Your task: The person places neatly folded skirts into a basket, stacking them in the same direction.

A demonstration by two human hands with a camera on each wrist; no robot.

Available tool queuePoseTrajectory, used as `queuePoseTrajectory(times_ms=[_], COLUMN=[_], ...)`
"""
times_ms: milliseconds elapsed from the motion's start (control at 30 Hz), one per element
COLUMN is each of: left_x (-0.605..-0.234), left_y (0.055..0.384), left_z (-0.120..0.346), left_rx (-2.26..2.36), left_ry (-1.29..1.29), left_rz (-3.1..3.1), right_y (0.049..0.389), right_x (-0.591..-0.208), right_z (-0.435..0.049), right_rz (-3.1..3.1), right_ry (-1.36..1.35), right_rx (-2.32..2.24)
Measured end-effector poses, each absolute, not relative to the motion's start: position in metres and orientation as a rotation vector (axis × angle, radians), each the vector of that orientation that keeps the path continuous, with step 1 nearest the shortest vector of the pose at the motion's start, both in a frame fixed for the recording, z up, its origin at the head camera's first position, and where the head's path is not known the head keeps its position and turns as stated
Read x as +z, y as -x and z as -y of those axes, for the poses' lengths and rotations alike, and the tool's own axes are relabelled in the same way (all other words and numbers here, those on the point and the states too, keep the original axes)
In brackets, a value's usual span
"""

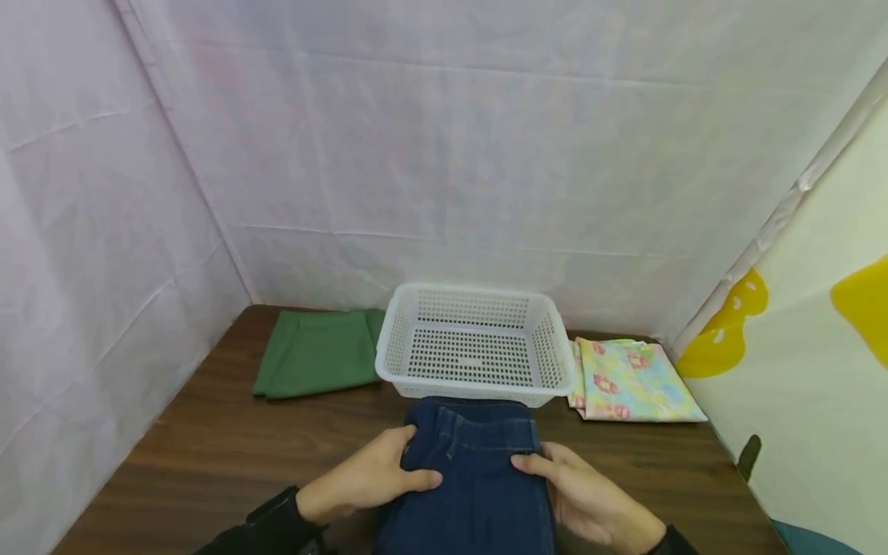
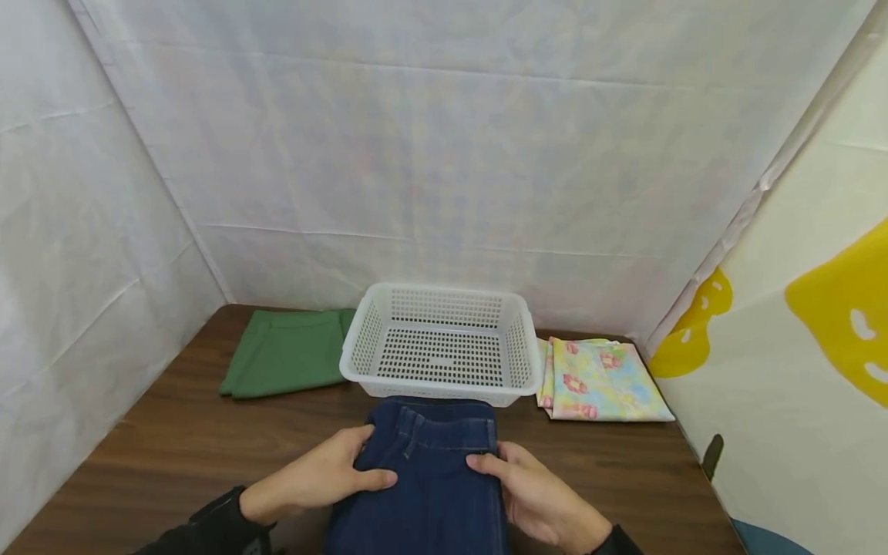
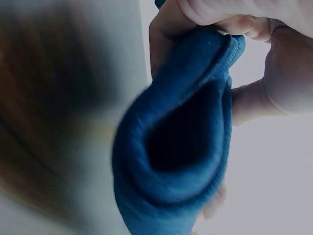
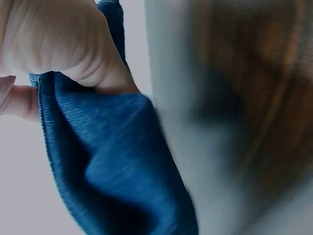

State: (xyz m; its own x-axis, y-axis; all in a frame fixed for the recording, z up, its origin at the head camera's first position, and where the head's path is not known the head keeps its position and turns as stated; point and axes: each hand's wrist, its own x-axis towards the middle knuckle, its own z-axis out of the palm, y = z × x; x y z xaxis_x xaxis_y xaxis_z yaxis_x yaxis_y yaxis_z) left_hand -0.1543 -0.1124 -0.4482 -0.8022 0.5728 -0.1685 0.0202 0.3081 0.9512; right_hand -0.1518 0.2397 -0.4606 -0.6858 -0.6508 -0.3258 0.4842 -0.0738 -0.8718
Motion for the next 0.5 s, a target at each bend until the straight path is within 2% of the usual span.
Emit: queuePoseTrajectory(times_ms=[367, 500], left_x=[-0.408, -0.390], left_y=[0.165, 0.166], left_z=[0.120, 0.121], left_rx=[1.491, 1.412], left_ry=[-0.683, -0.627], left_rz=[-2.078, -2.195], right_y=[0.156, 0.161], right_x=[-0.412, -0.395], right_z=[-0.252, -0.255], right_rz=[-1.418, -1.451], right_ry=[0.240, 0.230], right_rx=[-1.854, -1.865])
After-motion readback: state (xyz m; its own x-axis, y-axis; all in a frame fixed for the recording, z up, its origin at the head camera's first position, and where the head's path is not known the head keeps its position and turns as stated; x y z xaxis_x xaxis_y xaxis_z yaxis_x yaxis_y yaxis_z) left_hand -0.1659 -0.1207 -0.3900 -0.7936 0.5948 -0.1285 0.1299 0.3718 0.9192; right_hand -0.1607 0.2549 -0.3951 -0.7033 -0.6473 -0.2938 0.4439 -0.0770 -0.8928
